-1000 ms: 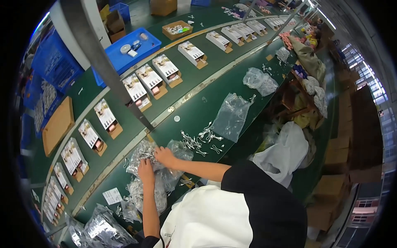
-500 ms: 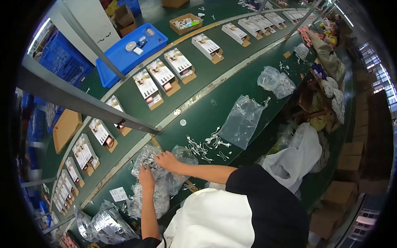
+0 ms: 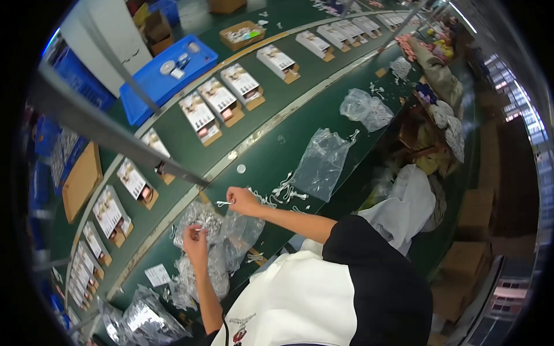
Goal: The person packages small components into rigid boxes and plastic bags by hand on an assembly line.
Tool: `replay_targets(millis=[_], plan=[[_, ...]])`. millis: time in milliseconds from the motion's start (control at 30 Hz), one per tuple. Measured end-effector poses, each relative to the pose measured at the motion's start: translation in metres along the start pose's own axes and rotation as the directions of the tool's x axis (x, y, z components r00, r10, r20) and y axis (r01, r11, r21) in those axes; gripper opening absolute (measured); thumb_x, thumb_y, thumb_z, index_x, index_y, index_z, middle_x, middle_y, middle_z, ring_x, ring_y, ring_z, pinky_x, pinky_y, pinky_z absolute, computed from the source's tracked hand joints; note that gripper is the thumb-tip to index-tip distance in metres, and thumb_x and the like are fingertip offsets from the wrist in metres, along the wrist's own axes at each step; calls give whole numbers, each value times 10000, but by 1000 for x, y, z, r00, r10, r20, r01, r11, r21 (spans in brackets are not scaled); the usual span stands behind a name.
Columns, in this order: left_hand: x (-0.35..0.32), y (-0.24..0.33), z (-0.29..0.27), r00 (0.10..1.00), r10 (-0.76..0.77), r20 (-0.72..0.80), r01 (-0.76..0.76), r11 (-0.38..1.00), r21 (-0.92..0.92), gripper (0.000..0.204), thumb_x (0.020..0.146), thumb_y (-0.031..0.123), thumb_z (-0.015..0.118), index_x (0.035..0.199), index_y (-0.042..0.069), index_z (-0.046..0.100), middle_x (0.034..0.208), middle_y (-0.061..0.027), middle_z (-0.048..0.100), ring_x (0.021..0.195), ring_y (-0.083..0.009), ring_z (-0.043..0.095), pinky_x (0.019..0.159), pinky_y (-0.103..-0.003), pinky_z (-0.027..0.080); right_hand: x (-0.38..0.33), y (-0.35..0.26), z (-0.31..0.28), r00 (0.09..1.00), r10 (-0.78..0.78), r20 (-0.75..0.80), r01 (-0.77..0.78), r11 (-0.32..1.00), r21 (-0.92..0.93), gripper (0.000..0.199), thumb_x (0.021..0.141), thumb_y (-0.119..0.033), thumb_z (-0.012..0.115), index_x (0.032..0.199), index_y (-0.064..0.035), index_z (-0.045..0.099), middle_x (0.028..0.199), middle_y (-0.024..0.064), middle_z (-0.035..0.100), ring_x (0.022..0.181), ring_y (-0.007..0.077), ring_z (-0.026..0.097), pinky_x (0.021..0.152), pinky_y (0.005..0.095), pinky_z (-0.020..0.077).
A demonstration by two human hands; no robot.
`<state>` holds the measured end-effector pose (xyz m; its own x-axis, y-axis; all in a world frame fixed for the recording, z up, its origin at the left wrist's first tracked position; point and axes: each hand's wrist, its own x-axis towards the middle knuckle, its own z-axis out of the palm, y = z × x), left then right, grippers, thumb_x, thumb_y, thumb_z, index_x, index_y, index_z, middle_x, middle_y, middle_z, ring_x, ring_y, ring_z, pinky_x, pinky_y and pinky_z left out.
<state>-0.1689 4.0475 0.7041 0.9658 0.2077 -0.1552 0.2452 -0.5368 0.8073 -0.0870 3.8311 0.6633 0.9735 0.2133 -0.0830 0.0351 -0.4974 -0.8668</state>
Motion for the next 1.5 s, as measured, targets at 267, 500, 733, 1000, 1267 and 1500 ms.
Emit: replay_targets(millis=[267,500,733,1000,1267,1500], plan=[[133,83,173,943,-284,175,303,507,-807,192,840,15,639,981,22,508,846,-89,637,736,-129,605,601,-227,494,161,124,-128,922,203,-331,-144,971,193,231,645,-77,792,730,-50,579,663,47,620,627,133,603,590,279,479],[329,2,249,960,-118,-256,-57,808,-587,424,814,45,674,1196,-40,510,988,-113,646,834,-170,633,697,-283,528,295,139,-116,881,-120,-458,92,992,-84,260,674,-13,676,919,-42,596,891,145,635,806,285,622,735,394,484],[135,96,204,982,96,-160,-111,990,-87,499,834,104,649,1308,73,499,1262,-163,561,1044,-270,613,889,-351,489,155,93,-125,837,-536,-111,502,832,-238,245,773,4,579,1015,-32,599,900,168,604,811,317,620,688,378,502],[1,-25,58,949,67,-309,170,715,678,191,767,136,699,911,47,611,839,-111,611,797,-320,593,705,-415,466,29,10,86,742,-603,291,647,759,-76,315,710,-168,692,975,-84,545,910,90,540,877,265,614,711,358,534],[-20,-49,33,999,9,-51,27,758,652,266,698,128,742,928,113,609,926,-70,570,882,-288,570,701,-421,439,6,-12,98,763,-539,357,627,752,-203,248,700,-102,643,905,-53,512,896,100,547,825,275,638,627,352,534],[-13,-54,15,985,165,55,-153,679,718,192,752,150,683,926,109,611,911,-67,561,875,-268,571,718,-418,427,-3,-17,57,855,-421,303,498,829,-255,120,725,-50,640,831,-35,585,894,107,577,782,249,636,621,356,532]])
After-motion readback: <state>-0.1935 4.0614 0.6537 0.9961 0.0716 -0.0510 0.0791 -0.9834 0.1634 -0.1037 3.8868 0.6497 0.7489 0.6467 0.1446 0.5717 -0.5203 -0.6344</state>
